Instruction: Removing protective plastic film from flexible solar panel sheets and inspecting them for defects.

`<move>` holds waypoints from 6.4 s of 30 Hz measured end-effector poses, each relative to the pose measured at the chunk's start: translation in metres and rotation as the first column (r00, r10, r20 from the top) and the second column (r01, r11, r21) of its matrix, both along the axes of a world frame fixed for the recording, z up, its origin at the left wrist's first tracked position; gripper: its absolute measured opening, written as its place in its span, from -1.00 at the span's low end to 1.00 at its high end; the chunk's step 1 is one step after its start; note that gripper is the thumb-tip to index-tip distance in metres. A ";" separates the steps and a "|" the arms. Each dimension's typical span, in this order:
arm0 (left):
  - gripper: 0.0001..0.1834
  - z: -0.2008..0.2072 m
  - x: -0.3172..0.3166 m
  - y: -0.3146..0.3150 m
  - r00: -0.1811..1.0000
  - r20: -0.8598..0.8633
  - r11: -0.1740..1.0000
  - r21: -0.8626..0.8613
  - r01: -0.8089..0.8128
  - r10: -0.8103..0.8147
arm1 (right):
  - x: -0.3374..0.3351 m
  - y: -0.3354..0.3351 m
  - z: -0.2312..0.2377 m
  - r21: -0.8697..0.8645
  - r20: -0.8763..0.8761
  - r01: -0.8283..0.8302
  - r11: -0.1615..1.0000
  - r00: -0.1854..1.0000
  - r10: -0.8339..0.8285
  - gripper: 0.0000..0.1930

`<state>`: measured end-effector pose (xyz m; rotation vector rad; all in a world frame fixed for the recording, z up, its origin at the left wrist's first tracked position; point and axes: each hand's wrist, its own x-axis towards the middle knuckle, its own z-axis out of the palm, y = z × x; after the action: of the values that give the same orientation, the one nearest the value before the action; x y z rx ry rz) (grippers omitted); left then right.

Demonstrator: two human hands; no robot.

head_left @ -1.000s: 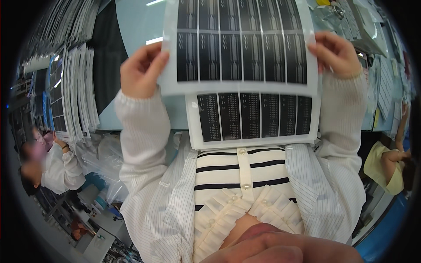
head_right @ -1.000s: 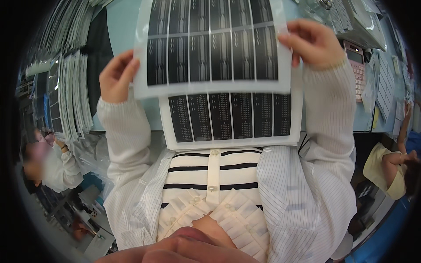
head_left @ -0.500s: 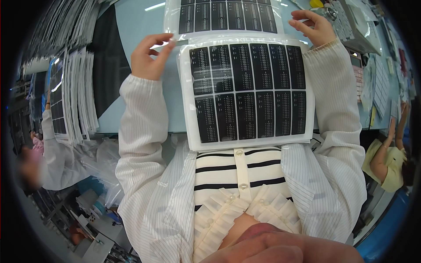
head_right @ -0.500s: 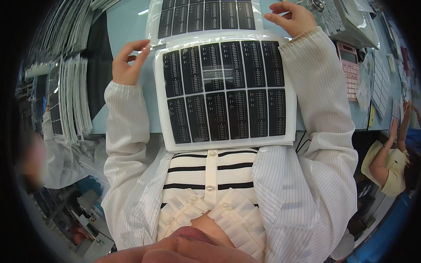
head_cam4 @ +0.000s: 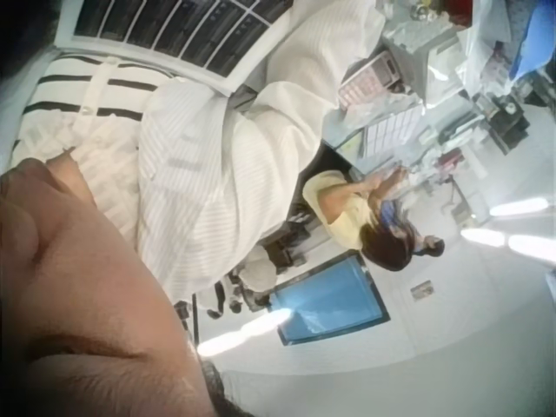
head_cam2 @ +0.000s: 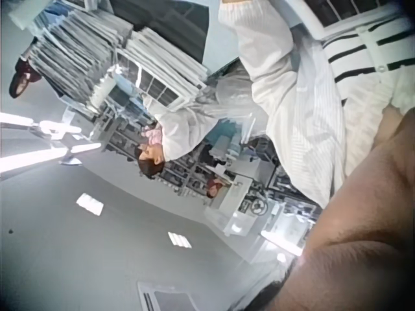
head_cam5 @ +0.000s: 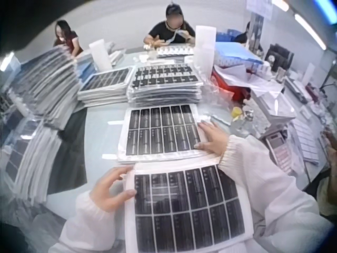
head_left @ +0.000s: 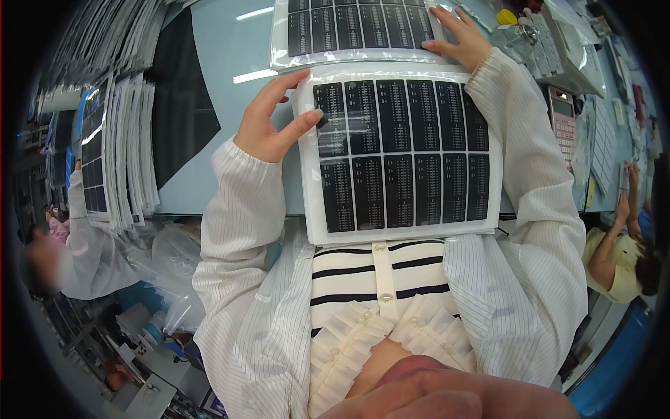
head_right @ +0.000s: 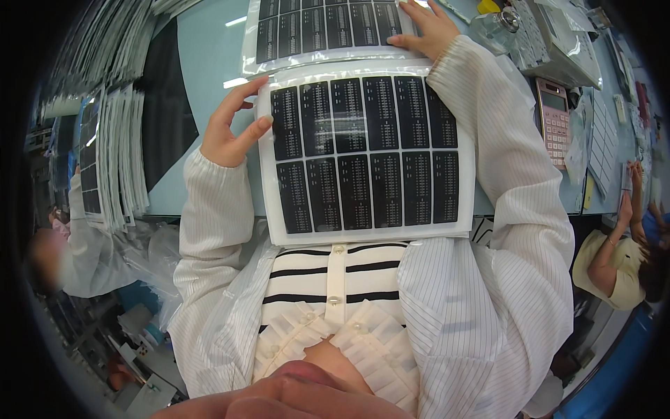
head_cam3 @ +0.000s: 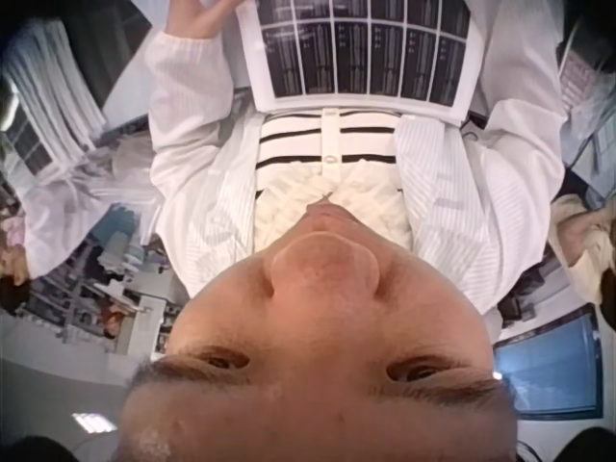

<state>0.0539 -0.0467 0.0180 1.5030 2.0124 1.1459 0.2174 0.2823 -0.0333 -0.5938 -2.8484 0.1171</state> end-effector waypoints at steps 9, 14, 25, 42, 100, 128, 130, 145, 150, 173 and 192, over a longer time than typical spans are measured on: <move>-0.32 0.003 -0.003 -0.003 1.000 -0.023 1.000 -0.006 0.003 -0.003 | 0.004 0.002 0.031 -0.185 0.088 0.061 0.981 0.995 -0.045 -0.30; -0.26 0.003 -0.003 -0.003 0.992 -0.124 0.999 -0.038 0.002 -0.007 | 0.020 -0.025 0.103 -0.431 -0.166 -0.106 0.896 0.985 0.037 -0.42; -0.37 0.017 -0.005 0.010 0.947 -0.319 0.999 0.007 0.050 -0.045 | -0.039 -0.153 0.052 -0.277 -0.257 -0.475 0.835 0.874 0.412 -0.69; -0.20 0.005 0.010 0.003 0.993 0.054 0.986 0.120 -0.115 0.109 | -0.055 -0.163 0.042 -0.228 -0.472 -0.533 0.815 0.792 0.387 -0.86; -0.64 -0.003 0.038 0.027 0.860 -0.339 0.908 -0.037 -0.418 0.381 | 0.152 -0.189 0.061 -0.219 -0.324 -0.449 0.866 0.871 0.370 -0.88; -0.62 -0.004 0.040 0.029 0.857 -0.394 0.912 -0.097 -0.398 0.332 | 0.208 -0.179 0.053 -0.258 -0.400 -0.440 0.860 0.859 0.319 -0.88; -0.62 -0.003 0.036 0.026 0.860 -0.386 0.907 -0.116 -0.404 0.334 | 0.203 -0.180 0.053 -0.272 -0.411 -0.444 0.854 0.856 0.314 -0.91; -0.59 -0.030 0.024 0.033 0.844 0.203 0.868 -0.106 -0.485 0.496 | 0.193 -0.190 0.046 -0.340 -0.464 -0.430 0.836 0.850 0.249 -0.93; -0.60 -0.035 0.020 0.033 0.856 0.296 0.900 -0.026 -0.435 0.423 | 0.199 -0.183 0.046 -0.285 -0.458 -0.443 0.850 0.842 0.285 -0.93; -0.64 -0.032 0.028 0.034 0.865 0.241 0.895 -0.042 -0.444 0.440 | 0.254 -0.148 0.050 -0.405 -0.431 -0.431 0.807 0.868 0.247 -0.83; -0.70 -0.037 0.021 0.033 0.855 0.354 0.915 -0.009 -0.403 0.379 | 0.424 -0.093 0.013 -0.831 -0.491 -0.458 0.317 0.871 -0.030 -0.96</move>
<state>0.0746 -0.0142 -0.0189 0.8442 2.0891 1.5271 0.6410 0.1889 -0.0199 -0.2329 -2.0962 1.8180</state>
